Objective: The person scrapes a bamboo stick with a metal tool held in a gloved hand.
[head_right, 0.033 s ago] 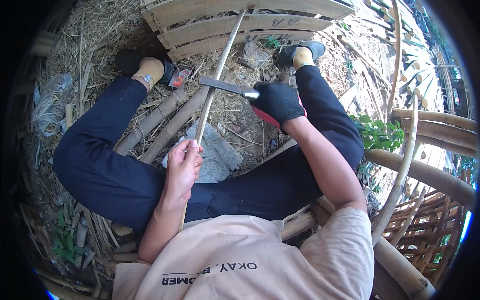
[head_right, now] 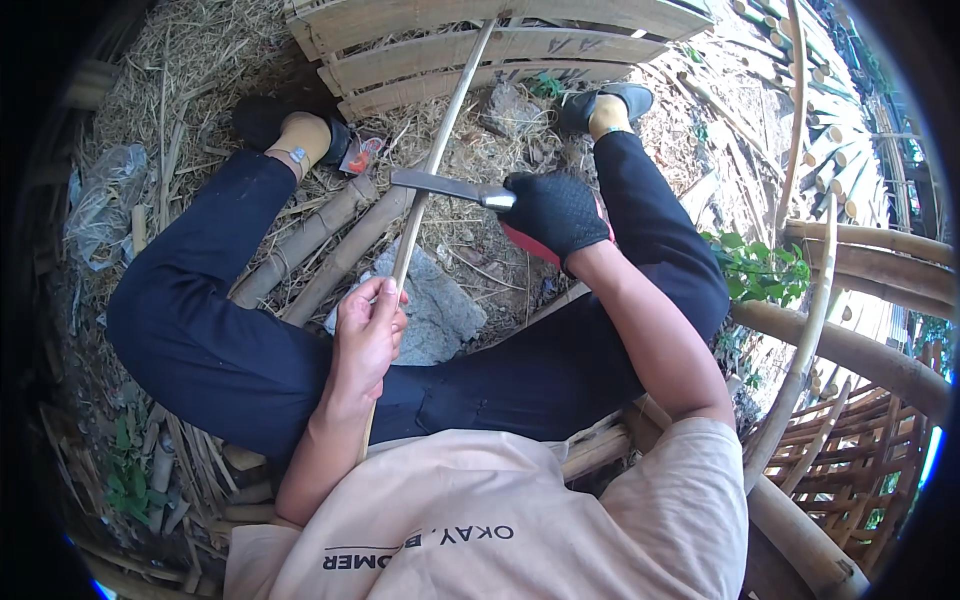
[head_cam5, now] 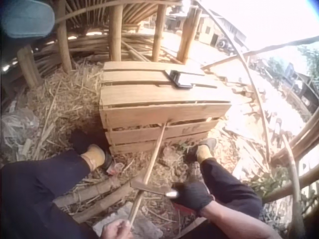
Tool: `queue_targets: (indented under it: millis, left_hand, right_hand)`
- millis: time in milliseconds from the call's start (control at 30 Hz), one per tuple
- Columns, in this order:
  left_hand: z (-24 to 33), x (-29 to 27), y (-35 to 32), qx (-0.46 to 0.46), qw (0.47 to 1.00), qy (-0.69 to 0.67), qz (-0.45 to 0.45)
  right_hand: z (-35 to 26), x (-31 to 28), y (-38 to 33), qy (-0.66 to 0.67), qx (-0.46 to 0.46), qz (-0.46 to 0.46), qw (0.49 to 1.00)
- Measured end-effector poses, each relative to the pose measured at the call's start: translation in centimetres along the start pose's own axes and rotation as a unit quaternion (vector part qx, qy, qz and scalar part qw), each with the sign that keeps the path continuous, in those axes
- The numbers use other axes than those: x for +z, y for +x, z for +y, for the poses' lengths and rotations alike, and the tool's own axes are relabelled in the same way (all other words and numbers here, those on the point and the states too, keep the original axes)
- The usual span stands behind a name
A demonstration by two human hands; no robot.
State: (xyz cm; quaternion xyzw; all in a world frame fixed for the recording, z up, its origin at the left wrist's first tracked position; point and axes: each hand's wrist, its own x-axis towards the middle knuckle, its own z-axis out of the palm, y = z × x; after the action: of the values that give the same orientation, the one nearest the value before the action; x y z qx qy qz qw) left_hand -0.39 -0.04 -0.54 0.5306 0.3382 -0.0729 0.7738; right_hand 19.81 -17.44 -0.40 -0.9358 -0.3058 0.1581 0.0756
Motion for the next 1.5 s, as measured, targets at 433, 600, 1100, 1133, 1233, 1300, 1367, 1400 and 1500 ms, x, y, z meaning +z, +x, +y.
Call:
queue_targets:
  millis: [433,600,1100,1133,1233,1300,1367,1400,1500]
  left_hand:
    - [-0.2,0.3,0.4,0.029,0.993,0.106,0.053]
    - [-0.1,0.3,0.5,0.036,0.99,0.122,0.058]
    - [0.0,0.4,0.1,0.021,0.998,0.047,0.021]
    - [0.0,0.4,0.2,0.023,0.998,0.046,0.02]
    - [-0.1,0.2,0.0,0.011,0.999,0.032,0.017]
    - [0.1,0.3,0.1,0.0,1.0,0.013,0.009]
    - [0.3,0.3,0.1,-0.014,1.0,-0.009,-0.004]
    - [0.4,0.4,0.0,-0.015,1.0,-0.01,-0.004]
    - [0.4,0.4,0.0,-0.012,1.0,0.003,0.002]
  right_hand:
    - [-3.6,0.3,-1.8,-0.002,-0.069,-0.09,0.994]
    - [-3.2,0.7,-1.2,-0.02,-0.071,-0.069,0.995]
    - [2.0,0.2,0.6,-0.043,0.034,0.027,0.998]
    - [1.8,0.4,0.5,-0.032,0.03,0.015,0.999]
    - [-0.7,-0.4,-0.3,-0.03,0.012,-0.001,0.999]
    - [-1.4,-0.4,-1.4,0.0,-0.038,-0.006,0.999]
    - [-2.7,-0.6,-2.0,0.017,-0.076,-0.046,0.996]
    - [-2.5,0.3,-2.0,0.009,-0.102,-0.05,0.993]
    - [-3.1,0.5,-1.9,0.011,-0.088,-0.054,0.995]
